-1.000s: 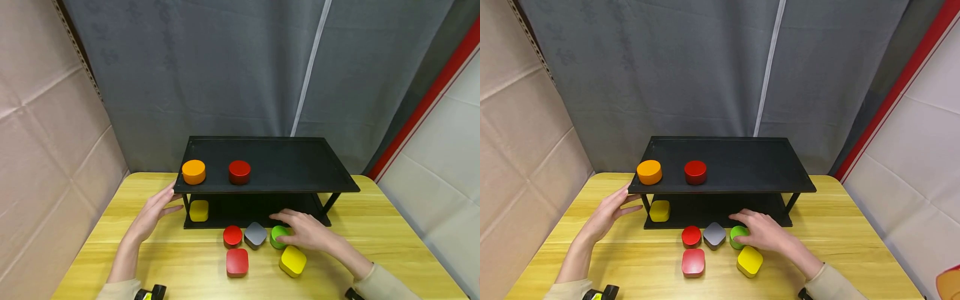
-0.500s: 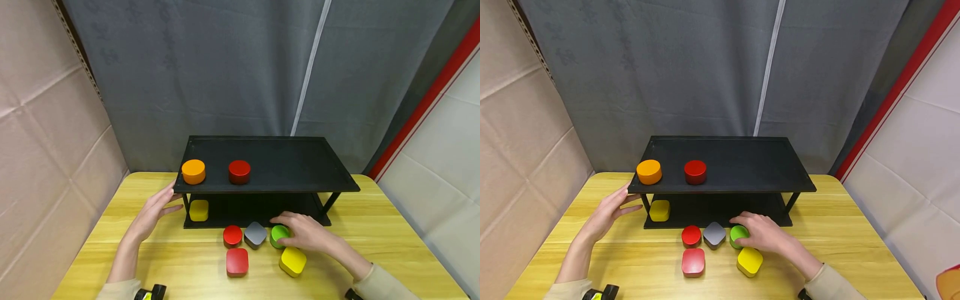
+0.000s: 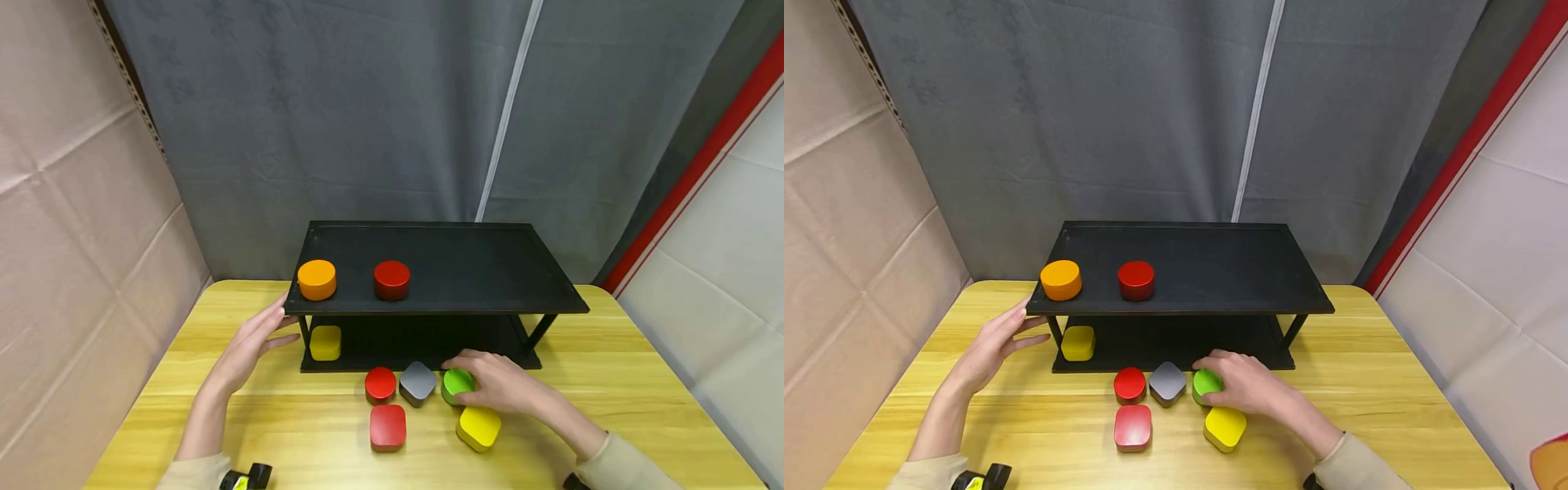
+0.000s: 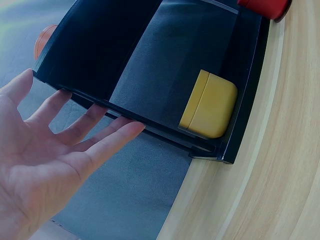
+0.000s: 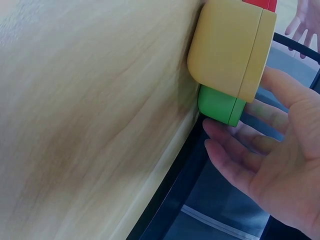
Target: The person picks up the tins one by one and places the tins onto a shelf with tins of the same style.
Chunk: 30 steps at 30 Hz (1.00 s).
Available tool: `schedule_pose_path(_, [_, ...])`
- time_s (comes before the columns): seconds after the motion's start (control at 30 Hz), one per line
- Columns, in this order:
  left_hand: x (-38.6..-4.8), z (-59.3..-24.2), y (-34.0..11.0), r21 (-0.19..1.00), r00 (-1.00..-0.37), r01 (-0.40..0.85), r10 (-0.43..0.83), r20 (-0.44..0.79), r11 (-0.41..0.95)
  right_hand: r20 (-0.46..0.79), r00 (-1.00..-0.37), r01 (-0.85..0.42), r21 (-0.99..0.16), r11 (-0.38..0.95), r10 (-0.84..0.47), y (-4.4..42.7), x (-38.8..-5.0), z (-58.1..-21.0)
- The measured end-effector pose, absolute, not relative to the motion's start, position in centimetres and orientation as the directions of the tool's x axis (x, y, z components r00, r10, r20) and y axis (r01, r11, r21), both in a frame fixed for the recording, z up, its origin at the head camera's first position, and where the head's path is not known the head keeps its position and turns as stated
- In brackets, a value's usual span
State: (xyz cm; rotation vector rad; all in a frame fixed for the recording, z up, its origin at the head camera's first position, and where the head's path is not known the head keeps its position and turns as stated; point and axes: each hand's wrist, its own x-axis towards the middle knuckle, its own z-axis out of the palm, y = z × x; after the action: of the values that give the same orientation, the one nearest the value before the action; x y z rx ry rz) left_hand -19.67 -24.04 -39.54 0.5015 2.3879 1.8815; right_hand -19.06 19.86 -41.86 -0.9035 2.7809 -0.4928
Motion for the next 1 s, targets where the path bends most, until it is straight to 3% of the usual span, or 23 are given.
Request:
schedule_pose_path(0.5, [-19.5,-39.4,-24.0,0.957,-0.946,0.209,0.290,0.146,0.202,-0.039,-0.801,-0.550,-0.347,0.760,-0.598,19.8,-19.1,-41.8])
schedule_pose_path(1.0, [-19.6,-39.5,-24.1,0.953,-0.943,0.219,0.295,0.152,0.208,0.054,-0.788,-0.603,-0.269,0.751,-0.613,19.8,-18.1,-39.3])
